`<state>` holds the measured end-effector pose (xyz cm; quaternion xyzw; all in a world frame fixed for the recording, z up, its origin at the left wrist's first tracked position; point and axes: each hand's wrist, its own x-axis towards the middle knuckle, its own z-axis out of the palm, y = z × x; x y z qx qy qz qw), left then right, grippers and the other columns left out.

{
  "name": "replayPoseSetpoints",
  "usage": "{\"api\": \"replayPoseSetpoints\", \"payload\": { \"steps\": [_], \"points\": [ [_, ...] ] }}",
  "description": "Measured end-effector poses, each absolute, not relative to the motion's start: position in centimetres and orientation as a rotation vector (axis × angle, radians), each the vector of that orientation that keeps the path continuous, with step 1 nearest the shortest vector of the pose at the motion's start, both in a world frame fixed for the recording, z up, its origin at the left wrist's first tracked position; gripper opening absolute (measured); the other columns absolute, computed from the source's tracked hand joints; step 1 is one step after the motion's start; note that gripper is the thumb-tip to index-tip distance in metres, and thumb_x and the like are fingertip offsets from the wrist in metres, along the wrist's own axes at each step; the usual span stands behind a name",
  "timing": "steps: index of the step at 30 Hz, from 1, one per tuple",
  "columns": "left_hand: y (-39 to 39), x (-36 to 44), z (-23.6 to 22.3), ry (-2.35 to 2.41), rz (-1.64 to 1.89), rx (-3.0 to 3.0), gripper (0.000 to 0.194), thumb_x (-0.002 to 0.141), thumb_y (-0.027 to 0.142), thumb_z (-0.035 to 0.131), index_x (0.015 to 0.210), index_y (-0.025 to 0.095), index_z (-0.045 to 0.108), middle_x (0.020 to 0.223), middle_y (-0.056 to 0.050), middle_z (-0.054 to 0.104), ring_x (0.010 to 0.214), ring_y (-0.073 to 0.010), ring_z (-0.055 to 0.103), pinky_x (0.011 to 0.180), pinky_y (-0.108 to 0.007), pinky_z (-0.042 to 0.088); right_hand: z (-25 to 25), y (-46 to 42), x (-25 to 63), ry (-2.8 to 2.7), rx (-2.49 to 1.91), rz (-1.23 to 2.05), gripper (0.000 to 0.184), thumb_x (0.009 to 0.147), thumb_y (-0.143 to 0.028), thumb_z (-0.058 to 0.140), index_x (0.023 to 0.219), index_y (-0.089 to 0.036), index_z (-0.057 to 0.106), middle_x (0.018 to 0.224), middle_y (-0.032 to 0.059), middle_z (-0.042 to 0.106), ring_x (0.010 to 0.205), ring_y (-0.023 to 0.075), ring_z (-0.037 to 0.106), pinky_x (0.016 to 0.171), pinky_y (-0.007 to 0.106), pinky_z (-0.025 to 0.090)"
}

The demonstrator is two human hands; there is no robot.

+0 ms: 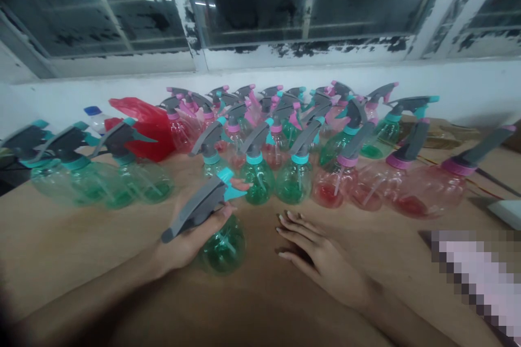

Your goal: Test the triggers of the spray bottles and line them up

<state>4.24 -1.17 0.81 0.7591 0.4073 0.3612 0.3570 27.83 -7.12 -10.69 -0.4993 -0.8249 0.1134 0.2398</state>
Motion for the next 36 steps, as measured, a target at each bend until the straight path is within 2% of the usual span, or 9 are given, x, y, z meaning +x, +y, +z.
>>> {"api": "replayPoseSetpoints", "payload": {
  "steps": [6,10,20,26,36],
  "points": [
    [-1.13,4.24,0.67,1.008,0.884,2.097,0.029,0.079,0.027,0.051,0.107,0.023,0.059,0.065,0.001,0.055,0.058,-0.0154,0.054,0.054,-0.026,0.042,-10.87,-7.04,28.14,-2.281,-1.361,0.323,0.043,0.088,-0.037,0.05,0.13,-0.03,0.047,0.138,-0.0002,0.047,0.13,0.0219,0.037,0.105,0.046,0.038],
    [-1.07,4.31,0.7,1.004,0.895,2.106,0.028,0.079,0.025,0.052,0.106,0.023,0.061,0.066,0.001,0.053,0.056,-0.0147,0.051,0.054,-0.026,0.042,-10.99,-6.99,28.21,-2.298,-1.365,0.307,0.043,0.089,-0.038,0.049,0.131,-0.03,0.046,0.138,-0.0002,0.047,0.13,0.0218,0.037,0.105,0.047,0.037],
    [-1.04,4.22,0.31,1.025,0.891,2.11,0.014,0.08,0.029,0.051,0.088,0.021,0.059,0.068,0.0,0.055,0.063,-0.0172,0.056,0.062,-0.029,0.048,-11.11,-6.9,28.26,-2.286,-1.353,0.307,0.044,0.088,-0.039,0.05,0.131,-0.031,0.046,0.137,0.0005,0.048,0.129,0.0227,0.038,0.104,0.048,0.037],
    [-1.0,4.14,0.22,1.024,0.881,2.1,0.024,0.08,0.028,0.05,0.102,0.021,0.06,0.07,-0.001,0.057,0.066,-0.0184,0.059,0.064,-0.03,0.049,-11.19,-6.87,28.37,-2.284,-1.354,0.303,0.044,0.088,-0.039,0.051,0.13,-0.03,0.046,0.138,0.0001,0.047,0.129,0.0229,0.038,0.104,0.048,0.038],
    [-1.11,4.4,0.32,1.064,0.888,2.158,0.017,0.082,0.025,0.048,0.095,0.021,0.058,0.073,-0.001,0.056,0.067,-0.0163,0.057,0.069,-0.03,0.049,-10.93,-7.05,28.17,-2.32,-1.389,0.302,0.042,0.09,-0.038,0.047,0.131,-0.029,0.046,0.141,-0.0005,0.043,0.132,0.0215,0.034,0.106,0.047,0.036]
  ]
}}
